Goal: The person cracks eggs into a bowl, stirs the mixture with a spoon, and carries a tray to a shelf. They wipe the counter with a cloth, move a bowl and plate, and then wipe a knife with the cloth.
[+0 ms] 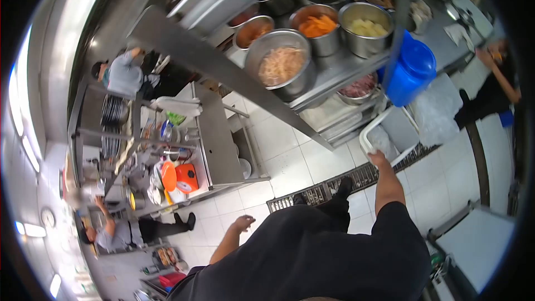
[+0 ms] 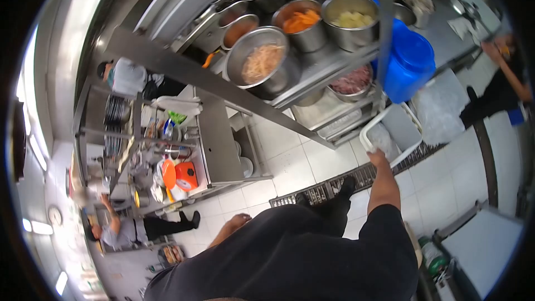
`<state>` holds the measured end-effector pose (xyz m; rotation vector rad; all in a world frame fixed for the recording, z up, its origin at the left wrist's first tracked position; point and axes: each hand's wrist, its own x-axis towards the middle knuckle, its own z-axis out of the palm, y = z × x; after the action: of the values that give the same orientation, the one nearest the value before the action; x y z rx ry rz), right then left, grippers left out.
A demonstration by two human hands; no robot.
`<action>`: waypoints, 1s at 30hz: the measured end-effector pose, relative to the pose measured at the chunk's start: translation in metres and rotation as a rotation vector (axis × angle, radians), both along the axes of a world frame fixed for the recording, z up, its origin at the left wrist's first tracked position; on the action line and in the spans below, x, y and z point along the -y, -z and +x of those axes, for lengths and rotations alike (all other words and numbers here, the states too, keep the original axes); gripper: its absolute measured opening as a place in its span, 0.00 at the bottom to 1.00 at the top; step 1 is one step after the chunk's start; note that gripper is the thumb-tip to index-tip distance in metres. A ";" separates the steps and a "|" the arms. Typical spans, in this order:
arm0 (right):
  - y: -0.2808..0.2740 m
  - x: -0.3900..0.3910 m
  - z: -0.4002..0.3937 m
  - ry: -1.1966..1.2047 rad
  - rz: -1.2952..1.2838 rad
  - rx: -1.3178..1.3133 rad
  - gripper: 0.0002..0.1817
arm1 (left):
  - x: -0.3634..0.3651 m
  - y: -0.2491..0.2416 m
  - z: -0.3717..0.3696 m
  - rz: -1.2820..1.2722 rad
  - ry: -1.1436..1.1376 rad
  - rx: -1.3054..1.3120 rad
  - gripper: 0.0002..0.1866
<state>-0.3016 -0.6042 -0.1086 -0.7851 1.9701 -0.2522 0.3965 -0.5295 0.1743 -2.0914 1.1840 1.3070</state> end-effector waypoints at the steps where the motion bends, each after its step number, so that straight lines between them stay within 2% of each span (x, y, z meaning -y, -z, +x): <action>1: -0.020 -0.002 0.004 -0.025 -0.004 -0.022 0.50 | 0.002 0.022 0.006 -0.055 -0.068 -0.025 0.31; 4: -0.029 0.000 0.003 -0.105 0.074 -0.096 0.49 | 0.022 0.020 -0.021 -0.224 0.122 -0.102 0.31; 6: -0.076 0.000 0.012 -0.015 0.116 -0.219 0.47 | 0.026 0.023 -0.029 -0.390 0.261 -0.177 0.31; 8: -0.104 0.000 0.025 0.085 0.077 -0.350 0.46 | 0.025 0.020 -0.035 -0.396 0.191 -0.210 0.31; 10: -0.088 -0.009 0.031 0.185 -0.044 -0.485 0.44 | 0.015 0.025 -0.026 -0.421 0.128 -0.261 0.30; 12: -0.113 -0.020 0.053 0.219 -0.083 -0.478 0.42 | -0.005 0.039 -0.005 -0.408 0.088 -0.263 0.30; 14: -0.130 -0.032 0.090 0.218 -0.095 -0.481 0.42 | -0.038 0.076 0.028 -0.415 -0.023 -0.297 0.31; 15: -0.131 -0.042 0.109 0.199 -0.083 -0.486 0.42 | -0.056 0.098 0.046 -0.324 -0.133 -0.304 0.31; 17: -0.113 -0.063 0.148 0.084 -0.072 -0.414 0.43 | -0.099 0.127 0.084 -0.173 -0.240 -0.312 0.30; 19: -0.120 -0.077 0.214 -0.002 0.019 -0.449 0.44 | -0.151 0.163 0.126 -0.069 -0.372 -0.306 0.27; 21: -0.083 -0.090 0.271 -0.175 -0.092 -0.505 0.44 | -0.200 0.161 0.149 -0.023 -0.619 -0.254 0.25; 23: -0.111 -0.092 0.347 -0.257 -0.093 -0.410 0.44 | -0.248 0.194 0.187 0.082 -0.789 -0.278 0.24; 24: -0.126 -0.090 0.384 -0.345 -0.118 -0.363 0.44 | -0.276 0.213 0.209 0.064 -0.703 -0.365 0.23; 25: -0.136 -0.087 0.416 -0.427 -0.141 -0.311 0.44 | -0.287 0.206 0.214 0.082 -0.850 -0.249 0.21; 27: -0.108 -0.079 0.472 -0.677 -0.319 -0.325 0.43 | -0.314 0.198 0.236 0.032 -0.932 -0.254 0.22; 29: -0.160 -0.069 0.546 -0.836 -0.302 -0.232 0.41 | -0.336 0.193 0.252 -0.057 -1.075 -0.288 0.24; 30: -0.167 -0.063 0.577 -0.948 -0.368 -0.221 0.41 | -0.341 0.190 0.260 -0.110 -1.144 -0.303 0.25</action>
<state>0.2753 -0.5408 0.0588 -1.9451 1.5435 0.0534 0.6570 -0.1883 -0.0154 -2.8324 0.0019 2.0774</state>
